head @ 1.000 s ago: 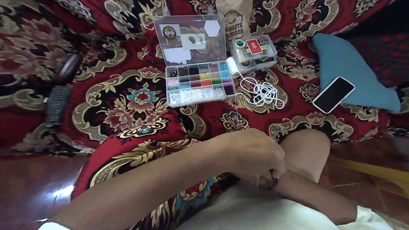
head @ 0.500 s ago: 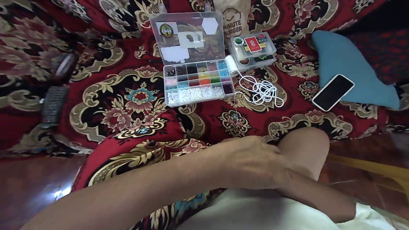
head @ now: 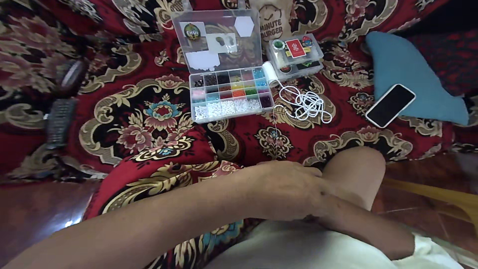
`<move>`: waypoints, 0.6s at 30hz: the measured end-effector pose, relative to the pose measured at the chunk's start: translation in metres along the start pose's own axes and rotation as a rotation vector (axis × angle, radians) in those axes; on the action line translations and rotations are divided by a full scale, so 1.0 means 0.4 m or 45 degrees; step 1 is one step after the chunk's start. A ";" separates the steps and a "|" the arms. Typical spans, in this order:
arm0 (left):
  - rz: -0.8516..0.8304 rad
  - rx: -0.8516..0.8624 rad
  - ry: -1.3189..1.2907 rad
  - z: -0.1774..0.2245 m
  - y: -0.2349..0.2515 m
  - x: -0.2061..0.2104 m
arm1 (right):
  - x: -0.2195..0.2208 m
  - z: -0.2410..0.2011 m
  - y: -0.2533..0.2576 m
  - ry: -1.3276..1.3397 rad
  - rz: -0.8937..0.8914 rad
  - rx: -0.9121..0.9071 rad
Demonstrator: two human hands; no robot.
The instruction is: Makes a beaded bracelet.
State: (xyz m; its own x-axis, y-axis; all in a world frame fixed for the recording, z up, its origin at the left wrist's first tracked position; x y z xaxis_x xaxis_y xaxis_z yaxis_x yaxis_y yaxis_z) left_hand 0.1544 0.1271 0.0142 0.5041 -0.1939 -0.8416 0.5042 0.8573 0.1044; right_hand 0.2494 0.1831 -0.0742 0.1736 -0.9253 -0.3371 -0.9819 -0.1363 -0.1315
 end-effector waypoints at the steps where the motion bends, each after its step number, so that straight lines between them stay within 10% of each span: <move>1: 0.002 -0.008 -0.054 -0.004 -0.001 0.002 | -0.004 -0.014 0.003 0.030 0.018 -0.061; 6: 0.117 0.002 -0.140 -0.017 -0.016 0.013 | 0.001 -0.018 0.027 0.361 -0.002 -0.081; 14: 0.500 -0.166 -0.051 -0.051 -0.095 -0.032 | -0.026 -0.087 0.085 0.058 0.128 0.005; 18: 0.725 -0.410 0.054 -0.088 -0.159 -0.068 | 0.004 -0.138 0.247 -0.507 0.494 -0.304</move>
State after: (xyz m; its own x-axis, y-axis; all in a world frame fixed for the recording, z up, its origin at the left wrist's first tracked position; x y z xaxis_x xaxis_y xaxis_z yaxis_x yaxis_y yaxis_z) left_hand 0.0839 0.0946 0.0116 0.5989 0.3459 -0.7222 -0.0718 0.9214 0.3818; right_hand 0.1486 0.1488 -0.0363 -0.2305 -0.7262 -0.6476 -0.9612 0.0662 0.2679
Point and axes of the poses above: each hand's wrist, its own y-axis towards the middle knuckle, its own x-axis out of the palm, z = x × y, the point moved 6 cm from there along y, towards the middle knuckle, and after that the axes turned 4 degrees about y, right-handed, at the moved point
